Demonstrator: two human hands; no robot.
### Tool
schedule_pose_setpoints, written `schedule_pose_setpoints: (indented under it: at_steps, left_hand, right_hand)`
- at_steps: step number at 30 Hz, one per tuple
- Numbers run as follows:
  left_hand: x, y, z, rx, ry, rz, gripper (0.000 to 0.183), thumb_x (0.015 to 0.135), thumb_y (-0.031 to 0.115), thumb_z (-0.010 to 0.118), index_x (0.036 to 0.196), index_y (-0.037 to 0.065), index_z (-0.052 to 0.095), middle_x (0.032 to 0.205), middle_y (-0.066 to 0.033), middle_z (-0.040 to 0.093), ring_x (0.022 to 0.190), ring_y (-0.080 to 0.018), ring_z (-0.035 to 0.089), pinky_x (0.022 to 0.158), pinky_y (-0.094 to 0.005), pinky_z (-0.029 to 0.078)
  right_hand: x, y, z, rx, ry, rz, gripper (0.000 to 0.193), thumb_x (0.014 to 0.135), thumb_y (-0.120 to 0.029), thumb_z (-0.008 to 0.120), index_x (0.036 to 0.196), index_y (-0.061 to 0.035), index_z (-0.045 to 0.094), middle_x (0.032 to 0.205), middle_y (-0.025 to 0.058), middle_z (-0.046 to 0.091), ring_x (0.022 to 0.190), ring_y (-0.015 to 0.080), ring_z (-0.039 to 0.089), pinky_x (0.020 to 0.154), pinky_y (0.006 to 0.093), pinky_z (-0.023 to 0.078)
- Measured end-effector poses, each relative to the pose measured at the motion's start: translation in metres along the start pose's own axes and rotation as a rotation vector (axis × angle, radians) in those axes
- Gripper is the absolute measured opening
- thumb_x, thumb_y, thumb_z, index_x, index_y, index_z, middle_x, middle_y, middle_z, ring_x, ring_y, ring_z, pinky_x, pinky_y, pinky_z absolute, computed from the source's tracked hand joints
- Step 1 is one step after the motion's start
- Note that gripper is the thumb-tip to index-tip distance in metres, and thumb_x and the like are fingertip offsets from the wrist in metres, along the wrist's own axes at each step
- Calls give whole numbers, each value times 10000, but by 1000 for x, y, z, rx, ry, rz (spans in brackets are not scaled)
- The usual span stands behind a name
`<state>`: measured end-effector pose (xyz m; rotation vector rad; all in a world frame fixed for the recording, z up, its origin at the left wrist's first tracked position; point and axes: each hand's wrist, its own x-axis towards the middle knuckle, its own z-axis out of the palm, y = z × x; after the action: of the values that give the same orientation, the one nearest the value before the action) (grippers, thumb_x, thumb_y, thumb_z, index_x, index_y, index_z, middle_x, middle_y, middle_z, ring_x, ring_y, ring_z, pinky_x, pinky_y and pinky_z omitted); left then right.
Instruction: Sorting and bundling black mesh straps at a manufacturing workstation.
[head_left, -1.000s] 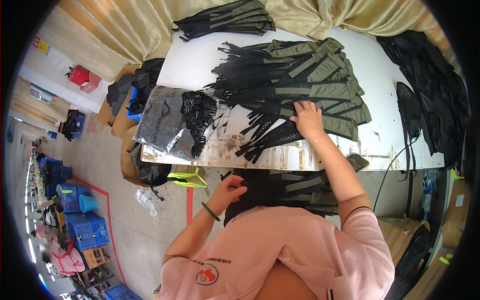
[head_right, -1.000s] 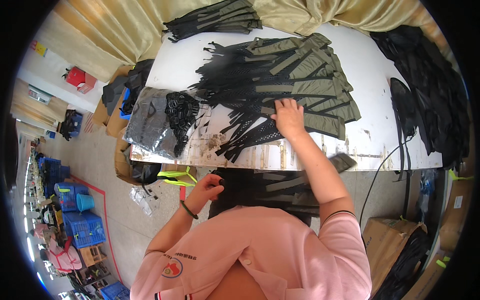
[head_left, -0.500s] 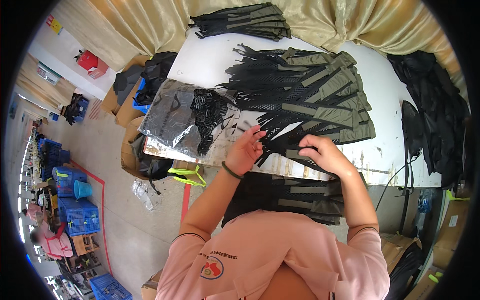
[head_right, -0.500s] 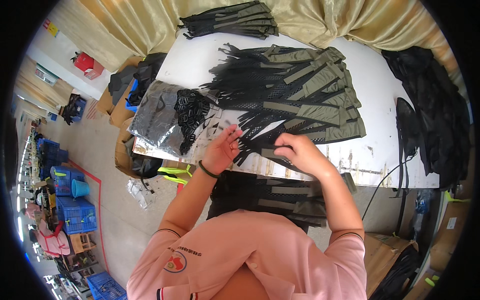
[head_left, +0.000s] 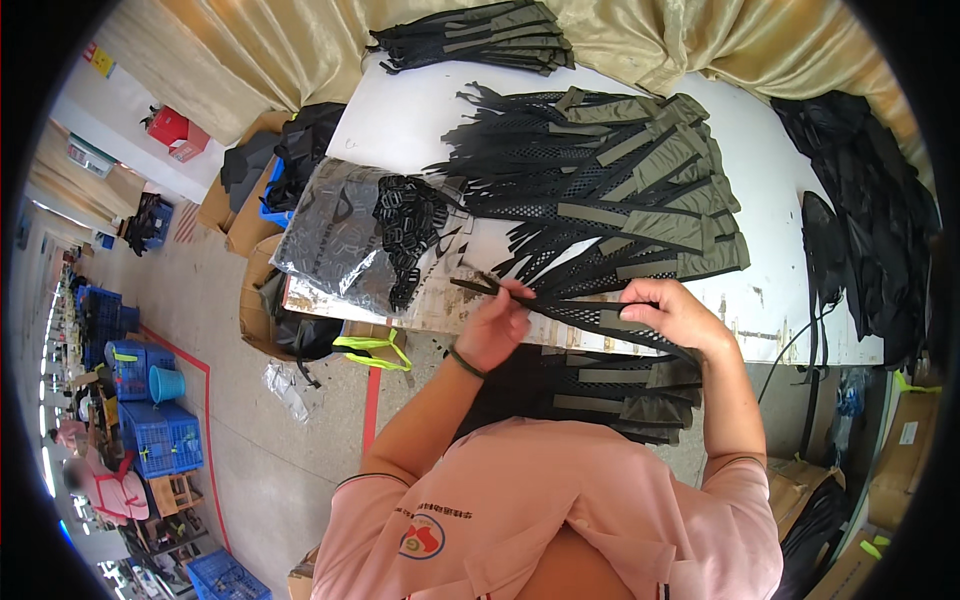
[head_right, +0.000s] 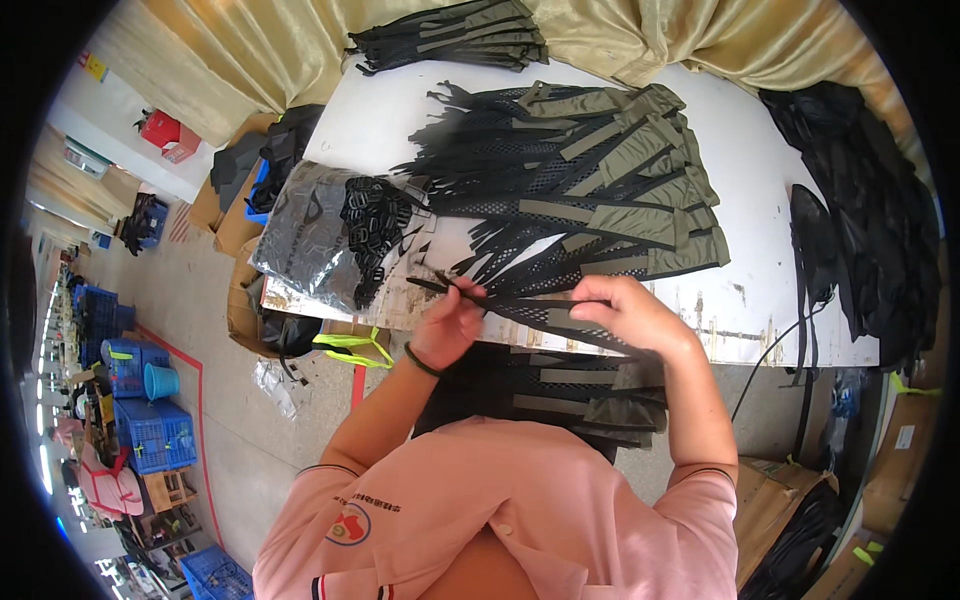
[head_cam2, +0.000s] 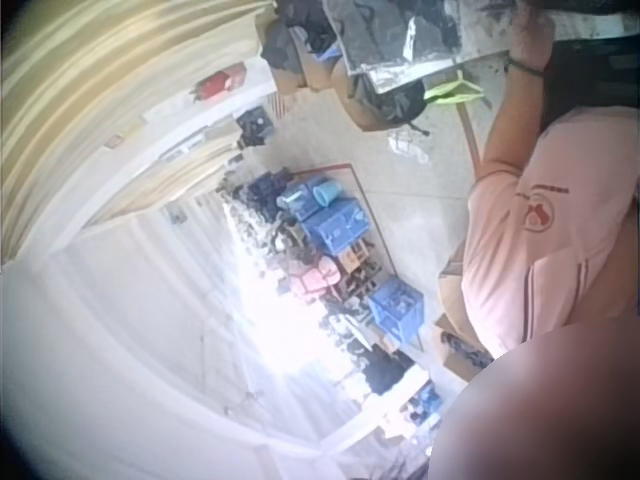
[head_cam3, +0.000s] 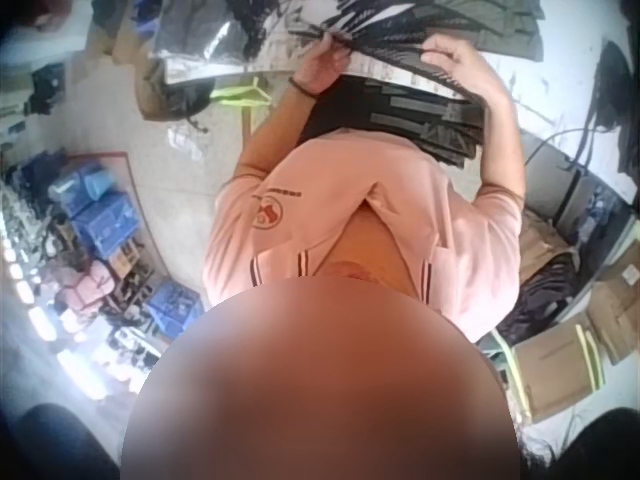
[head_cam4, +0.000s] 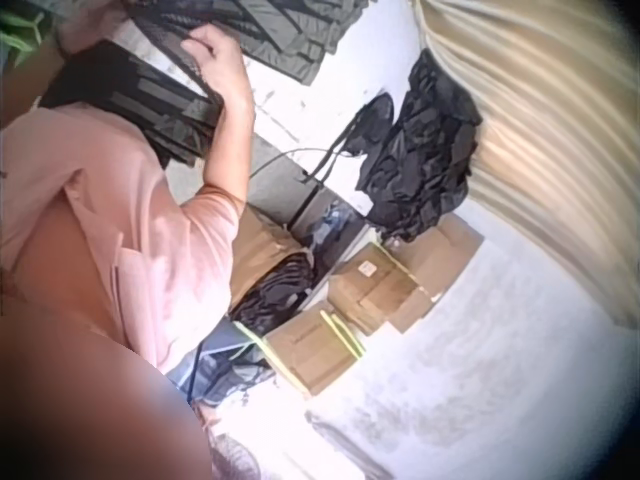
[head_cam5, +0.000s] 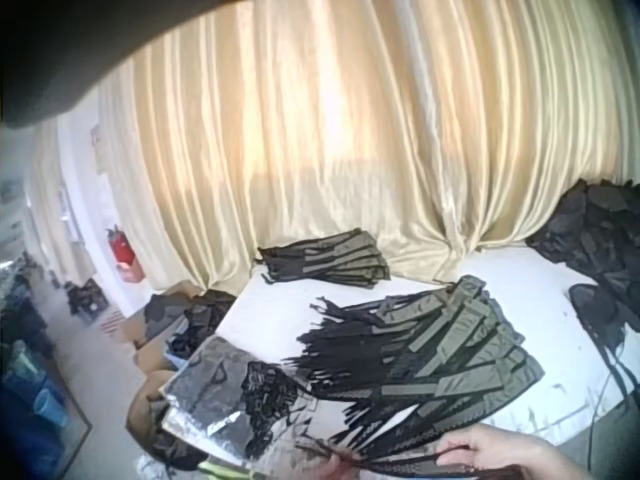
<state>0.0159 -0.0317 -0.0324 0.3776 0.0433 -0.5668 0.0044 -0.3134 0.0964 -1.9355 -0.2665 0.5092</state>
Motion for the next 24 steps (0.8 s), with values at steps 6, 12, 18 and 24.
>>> schedule_pose_setpoints:
  at_steps: [6,12,18,24]
  left_hand:
    - [-8,30,-9,332,208,143,47,903,60,553,936,83,530,925,-49,590,678,-119,534,635,-215,449]
    - [-18,23,20,338,260,190,74,892,11,531,948,56,516,968,-81,594,889,-184,631,723,-263,520]
    - [-23,26,32,691,318,217,104,877,11,561,976,33,536,891,-80,632,835,-182,645,697,-233,518]
    - [-18,83,11,1452,351,482,28,819,40,643,843,26,642,763,-27,649,631,-88,551,583,-224,442]
  right_hand:
    - [3,47,-23,-348,0,148,127,794,-96,670,871,-14,611,726,70,621,656,156,553,651,288,453]
    - [46,26,57,-495,258,-348,464,741,-117,690,1173,-44,538,1127,171,579,1067,349,530,931,397,426]
    - [88,18,121,76,30,-295,321,806,-64,610,1118,-27,546,950,180,627,869,339,614,755,352,487]
    - [94,13,130,28,106,-315,204,836,-46,578,1035,-13,609,854,133,646,741,243,640,653,301,494]
